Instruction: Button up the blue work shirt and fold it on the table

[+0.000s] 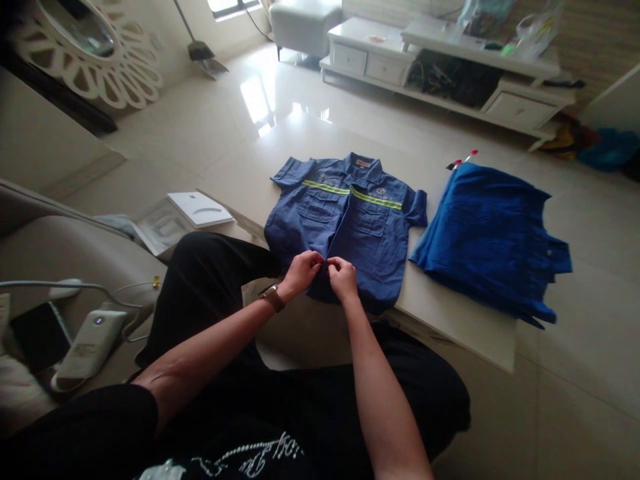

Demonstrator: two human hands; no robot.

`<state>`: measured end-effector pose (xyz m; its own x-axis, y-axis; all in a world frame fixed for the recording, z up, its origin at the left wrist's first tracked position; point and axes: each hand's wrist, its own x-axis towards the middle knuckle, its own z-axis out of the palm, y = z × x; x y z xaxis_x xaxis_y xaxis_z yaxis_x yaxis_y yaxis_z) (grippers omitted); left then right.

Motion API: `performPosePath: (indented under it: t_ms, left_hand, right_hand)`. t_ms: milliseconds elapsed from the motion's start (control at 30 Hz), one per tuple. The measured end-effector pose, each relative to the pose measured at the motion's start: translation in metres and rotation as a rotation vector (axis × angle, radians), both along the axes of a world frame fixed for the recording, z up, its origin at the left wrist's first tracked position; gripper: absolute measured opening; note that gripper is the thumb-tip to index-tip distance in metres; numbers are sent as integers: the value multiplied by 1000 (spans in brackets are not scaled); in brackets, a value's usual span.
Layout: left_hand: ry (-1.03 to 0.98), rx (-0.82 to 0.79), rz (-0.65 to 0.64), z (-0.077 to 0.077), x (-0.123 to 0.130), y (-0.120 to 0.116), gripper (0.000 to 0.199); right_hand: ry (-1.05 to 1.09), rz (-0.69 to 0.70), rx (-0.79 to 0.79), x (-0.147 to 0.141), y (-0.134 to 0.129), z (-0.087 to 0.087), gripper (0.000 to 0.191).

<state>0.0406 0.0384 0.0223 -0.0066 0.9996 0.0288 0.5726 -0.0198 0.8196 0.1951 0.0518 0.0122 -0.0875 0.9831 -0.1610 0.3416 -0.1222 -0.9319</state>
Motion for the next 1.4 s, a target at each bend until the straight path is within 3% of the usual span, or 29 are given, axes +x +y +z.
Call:
performPosePath:
  t_ms: [167, 400, 567, 867, 1400]
  left_hand:
    - [-121, -50, 36, 0, 0, 0, 19]
    - [-433, -198, 84, -7, -2, 2, 11]
    - [-555, -258, 195, -11, 1, 3, 29]
    - [-683, -286, 302, -11, 5, -1, 37]
    - [-673, -235, 134, -15, 1, 0, 27]
  right_hand:
    - [52, -17, -41, 0, -1, -2, 20]
    - [-138, 21, 137, 2, -1, 6, 13]
    - [-172, 58, 213, 0, -3, 10, 11]
    - [-187, 54, 256, 0, -5, 15, 12]
    - [49, -90, 55, -2, 0, 0, 18]
